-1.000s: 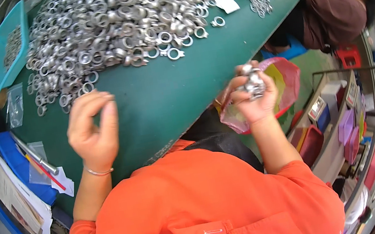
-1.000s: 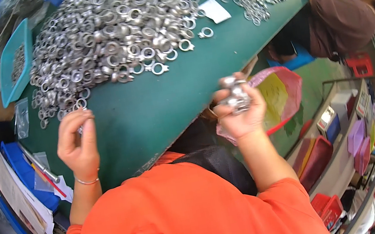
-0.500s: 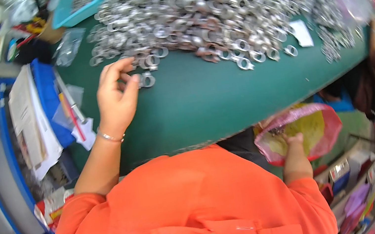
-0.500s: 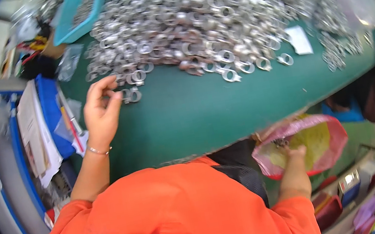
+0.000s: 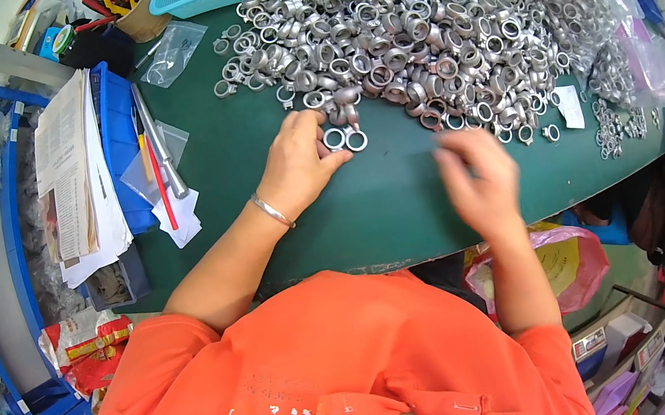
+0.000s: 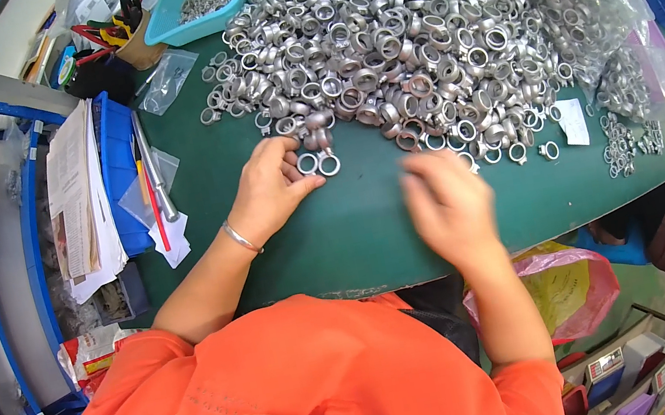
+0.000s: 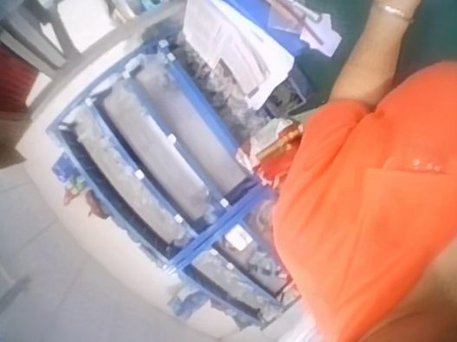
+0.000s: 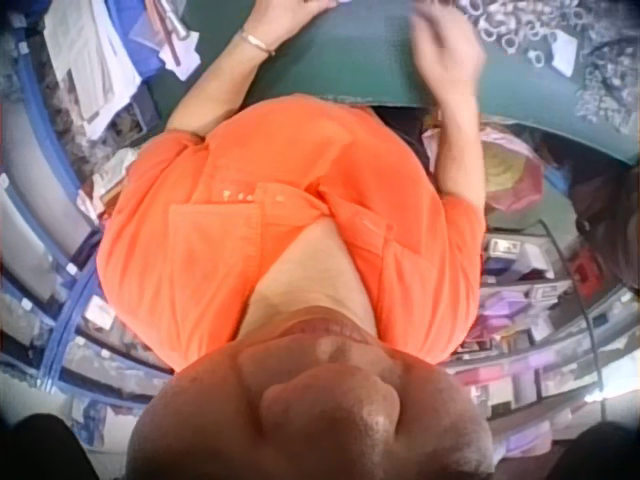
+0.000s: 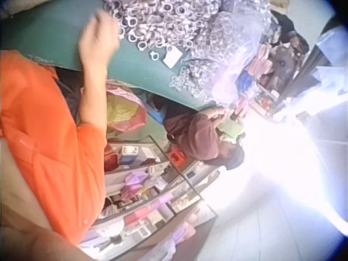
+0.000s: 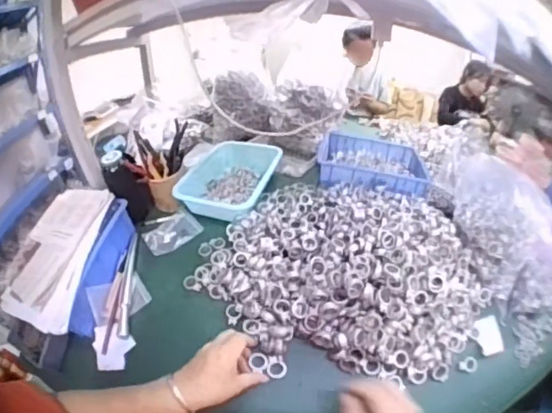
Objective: The person picks up metal rings from a large pile on a table, holds them to check their condition, and places them into different containers or bags. The person handles the rings one at a time, turning them over between their fingers before sorting them.
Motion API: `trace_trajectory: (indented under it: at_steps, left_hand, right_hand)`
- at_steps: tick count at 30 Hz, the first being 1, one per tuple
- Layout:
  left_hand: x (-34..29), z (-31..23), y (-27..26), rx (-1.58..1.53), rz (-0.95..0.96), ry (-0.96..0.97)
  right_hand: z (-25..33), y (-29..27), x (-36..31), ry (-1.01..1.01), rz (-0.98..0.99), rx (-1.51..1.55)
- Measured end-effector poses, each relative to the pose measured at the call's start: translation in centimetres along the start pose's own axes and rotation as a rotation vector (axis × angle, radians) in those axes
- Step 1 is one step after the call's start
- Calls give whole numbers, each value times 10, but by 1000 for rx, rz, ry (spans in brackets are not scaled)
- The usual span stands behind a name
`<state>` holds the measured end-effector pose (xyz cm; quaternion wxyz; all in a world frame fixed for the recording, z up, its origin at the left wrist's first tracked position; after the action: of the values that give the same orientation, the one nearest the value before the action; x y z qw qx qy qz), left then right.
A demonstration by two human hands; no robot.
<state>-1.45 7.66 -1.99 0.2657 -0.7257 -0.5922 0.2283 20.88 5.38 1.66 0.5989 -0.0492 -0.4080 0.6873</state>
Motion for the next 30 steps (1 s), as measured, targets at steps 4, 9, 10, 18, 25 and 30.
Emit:
trace_trajectory:
  at_steps: [4,9,10,18,25,30]
  left_hand:
    - [-7,-6,0,-278,36,-21]
    - [-23,-1,10,-701,-70,-97]
    - [-24,-2,13,-768,-68,-106]
    - [-38,-1,17,-842,1,-72]
    - [-40,-12,7,-676,-18,216]
    - [-39,-17,-1,-527,-181,300]
  right_hand:
    - [-4,71,43,230,211,-48]
    - [-5,80,43,245,252,-204]
    - [-4,79,42,211,263,-234]
    - [8,51,27,245,302,196]
    - [31,52,8,86,180,381]
    - [31,57,6,238,148,770]
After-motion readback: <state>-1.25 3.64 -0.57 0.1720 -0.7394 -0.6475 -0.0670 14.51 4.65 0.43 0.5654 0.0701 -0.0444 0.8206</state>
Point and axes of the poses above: each hand's wrist, its own x-axis towards the middle knuckle, its own y-axis out of the palm, z = x × y, the point moved 3 cm from there along x, towards the middle knuckle, and after that the axes turned 6 degrees about z, right-handed, at the moved point
